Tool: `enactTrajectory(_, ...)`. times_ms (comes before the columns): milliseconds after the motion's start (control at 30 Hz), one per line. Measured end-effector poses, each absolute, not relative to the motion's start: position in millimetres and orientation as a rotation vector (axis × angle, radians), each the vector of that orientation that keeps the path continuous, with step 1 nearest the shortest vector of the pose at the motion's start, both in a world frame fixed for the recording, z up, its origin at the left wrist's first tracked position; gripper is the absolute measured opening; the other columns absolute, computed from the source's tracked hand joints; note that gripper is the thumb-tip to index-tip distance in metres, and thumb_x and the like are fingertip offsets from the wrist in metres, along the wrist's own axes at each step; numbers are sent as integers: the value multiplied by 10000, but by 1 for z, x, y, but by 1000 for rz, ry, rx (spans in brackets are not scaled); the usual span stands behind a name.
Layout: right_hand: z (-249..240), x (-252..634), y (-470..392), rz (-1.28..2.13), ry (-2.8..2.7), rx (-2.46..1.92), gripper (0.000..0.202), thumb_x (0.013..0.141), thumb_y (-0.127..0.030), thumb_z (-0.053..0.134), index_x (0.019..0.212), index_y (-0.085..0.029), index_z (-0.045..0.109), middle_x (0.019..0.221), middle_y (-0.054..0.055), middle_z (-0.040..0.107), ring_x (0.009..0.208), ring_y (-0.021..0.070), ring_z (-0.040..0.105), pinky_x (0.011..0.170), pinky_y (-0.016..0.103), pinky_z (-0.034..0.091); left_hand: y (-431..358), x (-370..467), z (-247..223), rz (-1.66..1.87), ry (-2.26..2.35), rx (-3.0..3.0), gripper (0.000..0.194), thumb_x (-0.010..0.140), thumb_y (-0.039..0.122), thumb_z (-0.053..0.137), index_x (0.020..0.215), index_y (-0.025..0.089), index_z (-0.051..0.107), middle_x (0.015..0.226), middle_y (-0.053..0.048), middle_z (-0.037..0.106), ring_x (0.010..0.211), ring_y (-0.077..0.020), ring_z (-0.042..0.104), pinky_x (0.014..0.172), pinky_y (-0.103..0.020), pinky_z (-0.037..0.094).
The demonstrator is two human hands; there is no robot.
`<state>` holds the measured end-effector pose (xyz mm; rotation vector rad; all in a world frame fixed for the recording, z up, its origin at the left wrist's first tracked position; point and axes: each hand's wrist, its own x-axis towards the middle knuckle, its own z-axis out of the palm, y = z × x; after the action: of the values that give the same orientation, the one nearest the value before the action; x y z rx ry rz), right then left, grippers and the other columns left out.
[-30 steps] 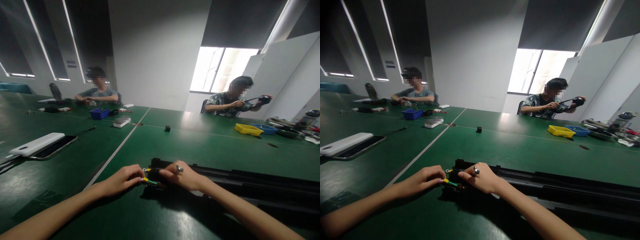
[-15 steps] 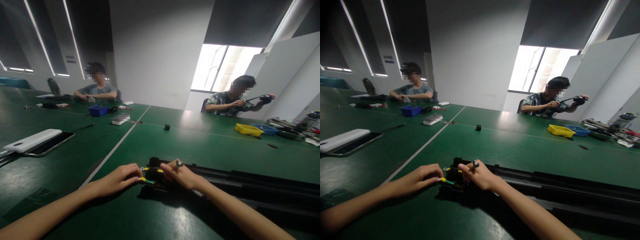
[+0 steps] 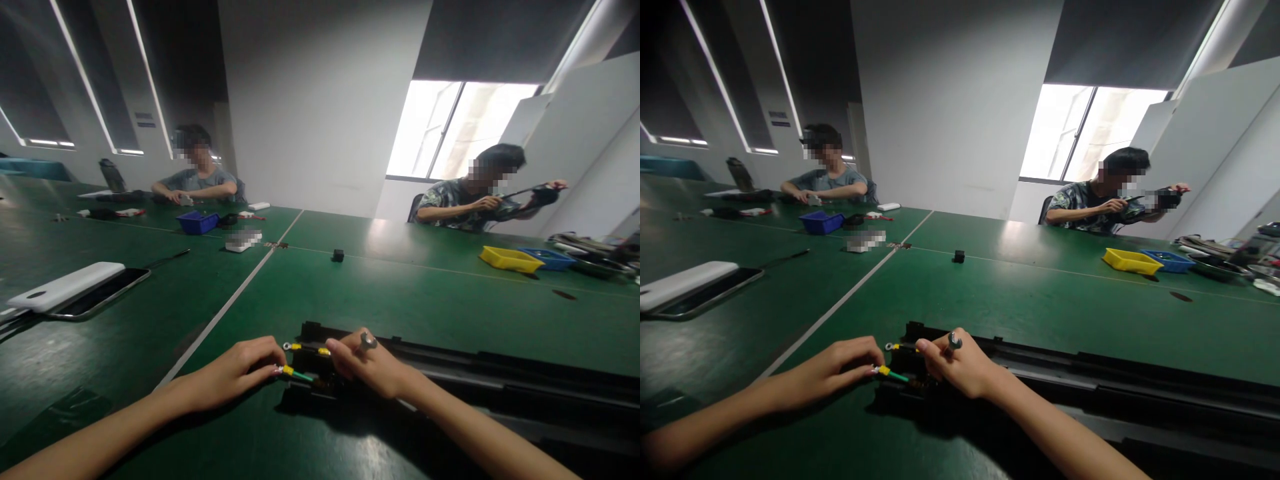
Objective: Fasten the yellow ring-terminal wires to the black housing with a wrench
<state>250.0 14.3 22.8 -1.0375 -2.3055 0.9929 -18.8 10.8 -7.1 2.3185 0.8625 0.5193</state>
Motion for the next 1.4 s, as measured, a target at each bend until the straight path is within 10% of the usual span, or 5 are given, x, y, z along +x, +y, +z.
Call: enactTrajectory(1400, 20, 254, 14, 959, -2407, -879, 541, 983, -478, 298, 543, -171, 360, 530, -32, 386, 478, 75, 328, 484, 215, 273, 11, -17, -7, 447, 894, 2270, 136, 983, 209, 453, 996, 197, 588, 956, -15, 602, 871, -167, 583, 788, -244, 437)
